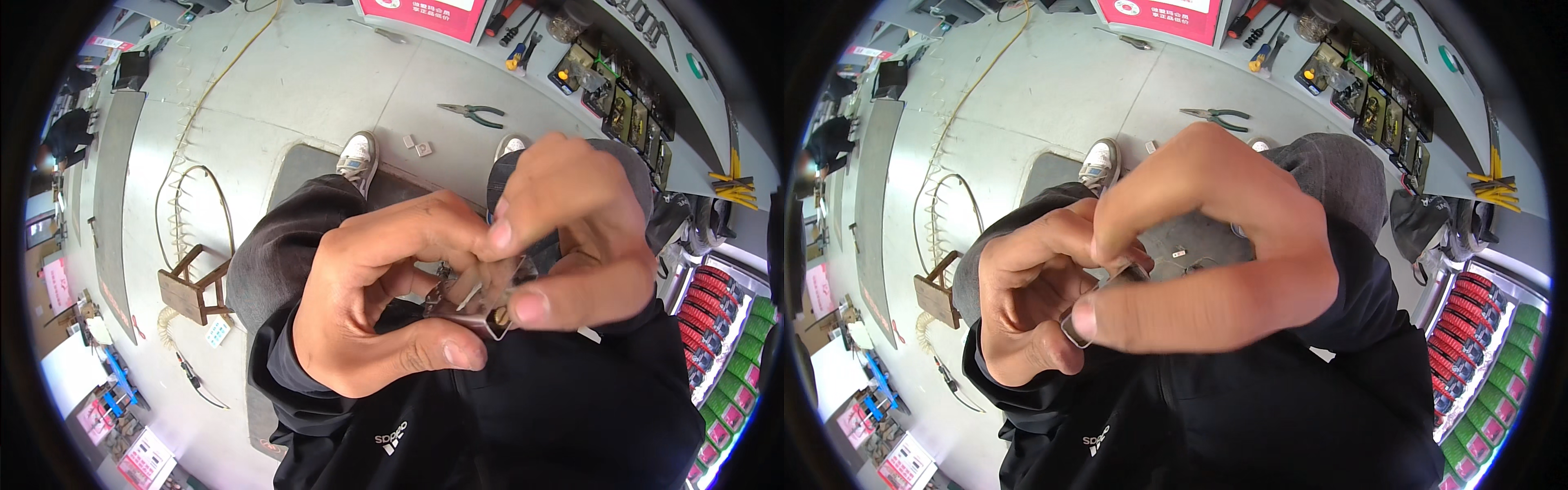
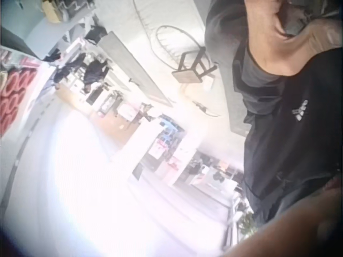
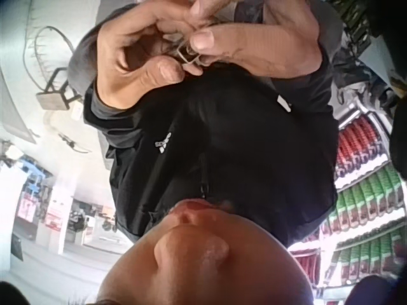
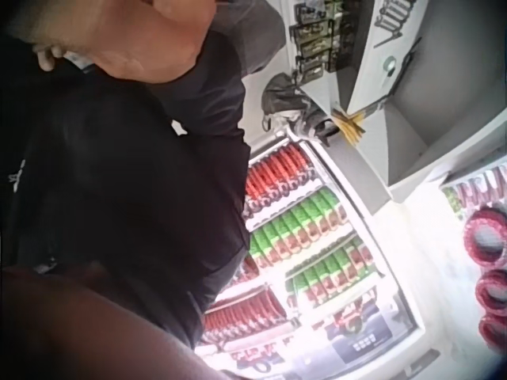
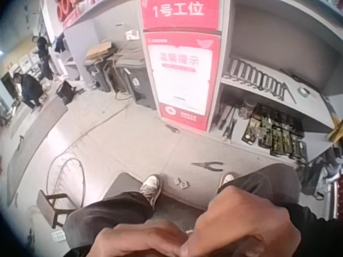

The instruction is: The person sits on the floor and assembles a small electronic device by inserting a pin into a metal housing, then placing the assembly into a rectangular metal casing. The person closes the casing and briefly handles a small bottle before the clip ends.

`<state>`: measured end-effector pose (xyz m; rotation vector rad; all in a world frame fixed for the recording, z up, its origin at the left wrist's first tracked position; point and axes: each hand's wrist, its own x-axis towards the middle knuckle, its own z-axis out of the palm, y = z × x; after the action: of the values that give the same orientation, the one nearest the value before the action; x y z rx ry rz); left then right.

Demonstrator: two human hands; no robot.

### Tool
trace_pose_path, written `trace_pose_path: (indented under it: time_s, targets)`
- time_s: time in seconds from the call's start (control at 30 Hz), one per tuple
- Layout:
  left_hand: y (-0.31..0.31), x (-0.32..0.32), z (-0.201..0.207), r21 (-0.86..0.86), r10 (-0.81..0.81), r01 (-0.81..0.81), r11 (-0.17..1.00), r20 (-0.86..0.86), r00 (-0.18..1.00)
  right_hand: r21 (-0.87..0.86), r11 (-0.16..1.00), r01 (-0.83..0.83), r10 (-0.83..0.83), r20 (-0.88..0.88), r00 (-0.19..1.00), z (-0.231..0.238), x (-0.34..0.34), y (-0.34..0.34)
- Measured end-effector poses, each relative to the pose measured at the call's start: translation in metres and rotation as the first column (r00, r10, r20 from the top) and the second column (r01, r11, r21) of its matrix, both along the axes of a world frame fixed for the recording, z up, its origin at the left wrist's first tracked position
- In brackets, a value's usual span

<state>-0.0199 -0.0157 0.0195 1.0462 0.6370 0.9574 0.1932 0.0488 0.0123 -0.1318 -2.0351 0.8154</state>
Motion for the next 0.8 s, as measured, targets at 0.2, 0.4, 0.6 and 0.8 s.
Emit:
trace_pose_path:
  time_s: [0.2,0.4,0.6,0.8]
  targets:
    - [0.005,0.002,-0.002,-0.185,-0.067,0.107,0.977,0.212,0.975,0.240,0.962,0.132,-0.088,-0.185,0.979,-0.017,-0.012,0.003]
    - [0.002,0.010,0.003,-0.209,0.102,-0.092,0.974,0.040,0.994,0.268,0.934,0.235,-0.178,-0.220,0.959,-0.022,-0.018,0.001]
    - [0.002,0.006,-0.010,0.199,0.312,-0.279,0.939,-0.159,0.937,0.193,0.917,0.350,-0.337,-0.097,0.937,-0.015,-0.015,-0.010]
    - [0.002,0.005,-0.004,0.342,0.466,-0.359,0.869,-0.317,0.826,0.015,0.936,0.352,-0.352,0.079,0.933,-0.005,-0.012,-0.016]
